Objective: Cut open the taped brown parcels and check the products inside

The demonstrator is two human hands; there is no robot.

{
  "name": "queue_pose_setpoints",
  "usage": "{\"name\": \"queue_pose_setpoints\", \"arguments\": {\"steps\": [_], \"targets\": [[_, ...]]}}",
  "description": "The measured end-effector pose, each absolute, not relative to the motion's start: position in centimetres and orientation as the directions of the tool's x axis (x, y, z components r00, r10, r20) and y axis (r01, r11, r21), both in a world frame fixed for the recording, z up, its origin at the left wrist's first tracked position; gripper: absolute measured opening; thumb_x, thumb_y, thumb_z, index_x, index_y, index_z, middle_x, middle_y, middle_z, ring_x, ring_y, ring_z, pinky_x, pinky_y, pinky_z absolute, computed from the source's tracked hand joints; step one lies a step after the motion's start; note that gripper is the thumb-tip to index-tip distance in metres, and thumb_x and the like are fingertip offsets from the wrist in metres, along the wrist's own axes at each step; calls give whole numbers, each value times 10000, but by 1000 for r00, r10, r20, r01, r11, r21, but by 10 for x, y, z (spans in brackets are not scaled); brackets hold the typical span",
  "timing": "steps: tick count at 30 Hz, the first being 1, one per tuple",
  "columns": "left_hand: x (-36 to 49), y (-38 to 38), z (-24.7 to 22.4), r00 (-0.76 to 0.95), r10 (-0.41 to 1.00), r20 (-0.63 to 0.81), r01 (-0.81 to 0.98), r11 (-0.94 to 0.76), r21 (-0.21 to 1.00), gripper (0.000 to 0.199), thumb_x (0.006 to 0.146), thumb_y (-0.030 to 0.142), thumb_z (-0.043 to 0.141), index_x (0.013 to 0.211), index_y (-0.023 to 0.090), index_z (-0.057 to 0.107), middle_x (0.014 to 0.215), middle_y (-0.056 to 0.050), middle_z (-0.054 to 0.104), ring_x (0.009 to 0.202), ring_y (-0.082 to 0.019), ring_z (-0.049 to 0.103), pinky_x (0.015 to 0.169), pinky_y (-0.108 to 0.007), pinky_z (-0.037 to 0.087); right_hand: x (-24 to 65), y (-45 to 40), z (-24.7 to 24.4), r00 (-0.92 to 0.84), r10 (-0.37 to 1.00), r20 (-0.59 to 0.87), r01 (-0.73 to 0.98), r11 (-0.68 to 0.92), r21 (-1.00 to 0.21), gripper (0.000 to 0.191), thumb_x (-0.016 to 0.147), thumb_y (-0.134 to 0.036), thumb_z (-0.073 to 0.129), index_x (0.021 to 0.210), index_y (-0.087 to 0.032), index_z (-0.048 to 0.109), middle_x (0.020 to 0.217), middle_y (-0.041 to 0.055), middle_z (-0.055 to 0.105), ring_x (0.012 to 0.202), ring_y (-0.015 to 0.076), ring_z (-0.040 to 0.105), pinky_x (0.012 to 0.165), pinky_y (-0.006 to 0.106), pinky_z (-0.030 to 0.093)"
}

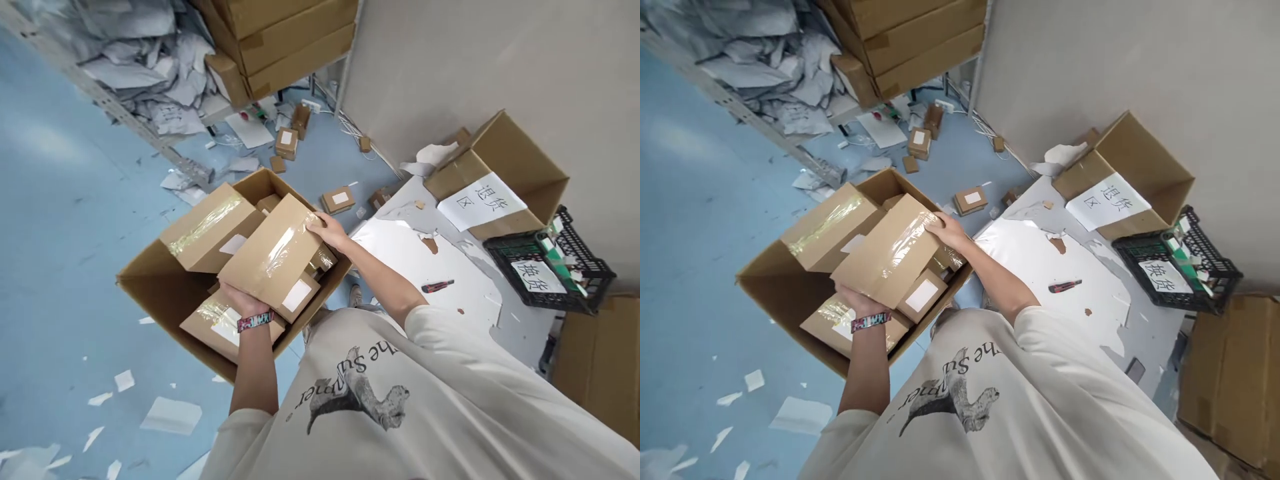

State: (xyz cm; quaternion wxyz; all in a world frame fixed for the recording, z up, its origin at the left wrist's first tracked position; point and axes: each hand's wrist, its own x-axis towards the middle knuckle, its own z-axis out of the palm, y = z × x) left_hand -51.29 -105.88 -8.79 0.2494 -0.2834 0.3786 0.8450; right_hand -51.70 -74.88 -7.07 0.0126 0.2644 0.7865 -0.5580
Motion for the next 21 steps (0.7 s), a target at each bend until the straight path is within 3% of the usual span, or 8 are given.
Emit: {"name": "queue_pose_setpoints", "arguments": {"steps": [5, 9, 15, 21], "targets": [[-504, -1001, -35, -859, 143, -492, -443, -689, 574, 634, 1024, 756, 666, 1412, 268, 782, 1462, -112, 825, 1384, -408, 775, 1003, -515, 741, -481, -685, -22, -857, 492, -157, 313, 253, -915, 532, 912, -495, 898, 1412, -317, 851, 1473, 3, 831, 1382, 303, 752, 1309, 480, 537], [-479, -914, -22, -832, 228, -506, -528, -606, 594, 728, 1050, 819, 582, 1414, 223, 786, 1388, -123, 849, 1286, -385, 815, 950, -483, 737, -416, -604, 8, -803, 590, -88, 264, 219, -939, 576, 921, -561, 850, 1420, -272, 845, 1463, 26, 837, 1372, 324, 749, 1275, 482, 565], [-427, -773, -25, -798, 352, -489, -601, -426, 676, 855, 1113, 893, 402, 1498, 221, 764, 1379, -106, 850, 1330, -383, 807, 1002, -469, 718, -304, -490, 39, -658, 744, -115, 378, 194, -905, 610, 961, -606, 766, 1462, -262, 824, 1467, 77, 827, 1365, 355, 736, 1232, 515, 593], [-360, -676, -26, -713, 450, -538, -700, -413, 583, 856, 1099, 906, 457, 1458, 196, 774, 1329, -125, 863, 1305, -378, 811, 1027, -472, 694, -211, -420, 40, -530, 836, -140, 458, 143, -877, 615, 944, -582, 737, 1458, -254, 815, 1462, 83, 831, 1333, 352, 735, 1195, 510, 607]]}}
